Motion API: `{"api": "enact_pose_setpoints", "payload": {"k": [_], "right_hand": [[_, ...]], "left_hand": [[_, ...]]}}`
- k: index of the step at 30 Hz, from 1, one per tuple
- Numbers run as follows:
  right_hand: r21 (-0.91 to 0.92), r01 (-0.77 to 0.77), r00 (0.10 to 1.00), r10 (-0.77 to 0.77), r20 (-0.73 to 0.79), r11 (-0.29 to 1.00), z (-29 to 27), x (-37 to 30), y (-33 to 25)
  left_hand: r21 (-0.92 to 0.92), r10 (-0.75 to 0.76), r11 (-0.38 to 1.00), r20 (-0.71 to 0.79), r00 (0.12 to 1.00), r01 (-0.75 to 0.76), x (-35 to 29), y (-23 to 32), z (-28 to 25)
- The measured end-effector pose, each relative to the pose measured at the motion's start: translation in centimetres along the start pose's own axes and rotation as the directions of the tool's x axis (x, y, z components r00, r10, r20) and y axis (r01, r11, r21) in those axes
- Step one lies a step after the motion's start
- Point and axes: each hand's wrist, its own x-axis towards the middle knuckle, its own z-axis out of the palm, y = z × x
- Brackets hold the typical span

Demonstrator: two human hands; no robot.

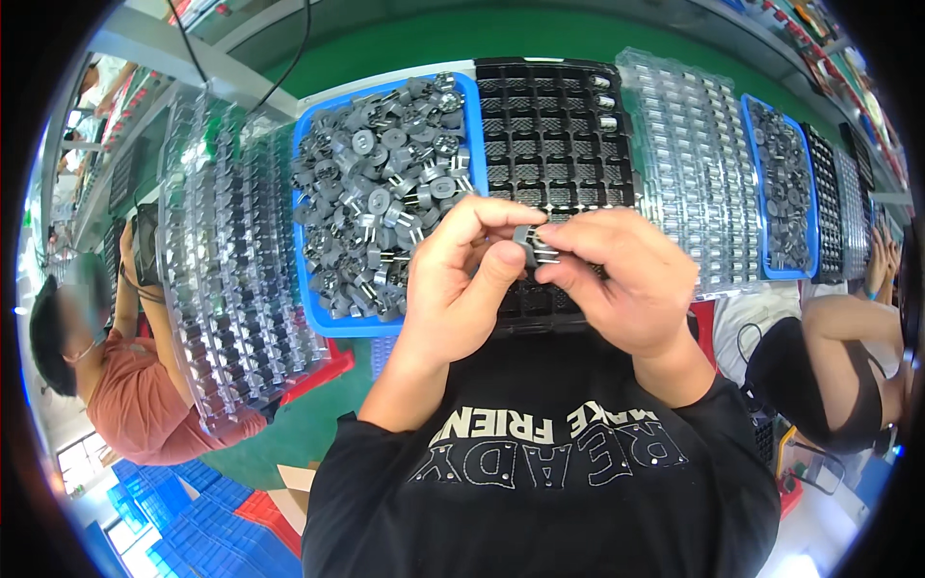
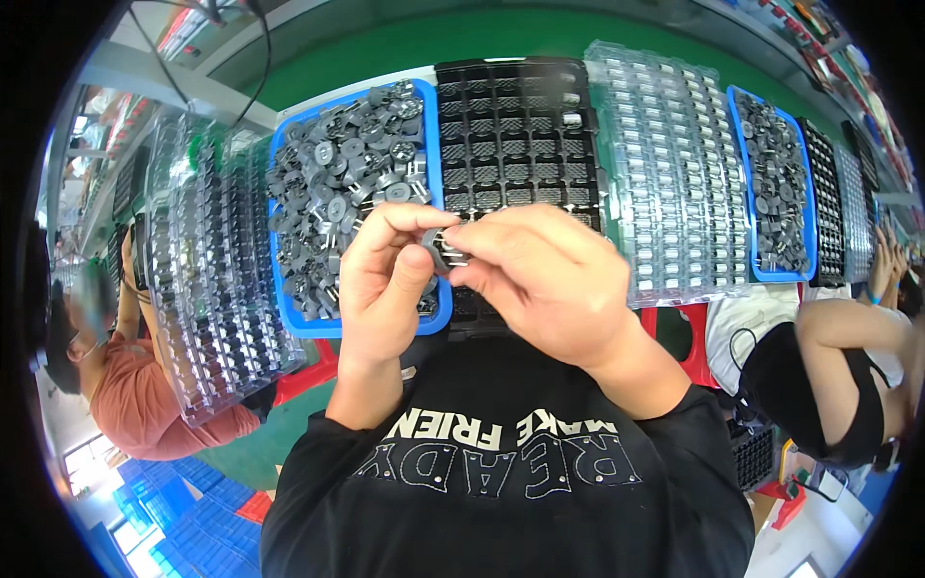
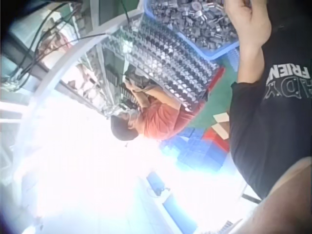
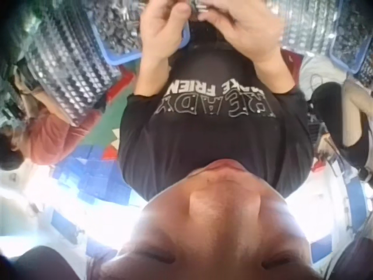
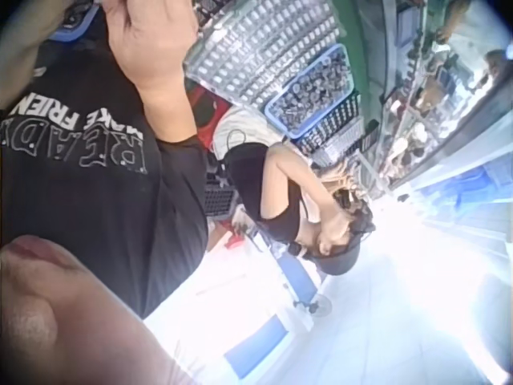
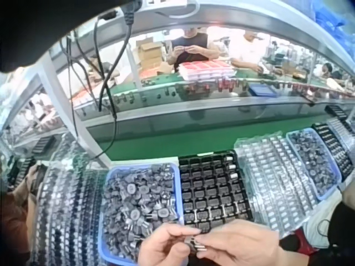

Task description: Picking small electronic components from a blue bin and placing them into a black grid-structured tray.

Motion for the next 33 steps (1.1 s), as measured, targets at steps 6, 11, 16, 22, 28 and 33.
{"api": "enact_pose_setpoints", "payload": {"k": [6, 11, 16, 22, 28, 33], "right_hand": [[-0.111, 0.089, 0.995, -0.093, -0.031, 0.99, 0.0, -0.3, 0.1], [-0.078, 0.075, 0.996, -0.072, 0.042, 0.994, -0.4, 0.2, 0.1], [0.235, -0.203, 0.979, 0.202, 0.031, 0.95, 0.4, -0.5, 1.5], [-0.323, -0.218, 0.954, 0.271, 0.13, 0.921, -1.7, 1.9, 8.2], [-0.76, -0.106, 0.904, 0.38, 0.195, 0.642, -3.1, 2.1, 12.2], [-0.756, -0.105, 0.9, 0.386, 0.204, 0.646, -3.2, 1.3, 13.5]], "left_hand": [[-0.045, 0.043, 0.998, -0.04, 0.998, -0.044, -0.2, -0.7, 0.9], [-0.08, 0.072, 0.994, -0.039, 0.997, -0.075, 0.3, -1.1, 1.0], [0.05, 0.048, 0.998, -0.114, 0.992, -0.042, -0.3, -1.4, 0.8], [0.852, 0.185, 0.508, -0.253, 0.95, 0.128, 2.7, 0.3, -5.0], [0.946, 0.185, 0.16, -0.31, 0.933, 0.282, 6.4, 0.9, -10.5], [0.91, 0.079, 0.077, -0.412, 0.908, 0.407, 7.5, -0.2, -9.4]]}}
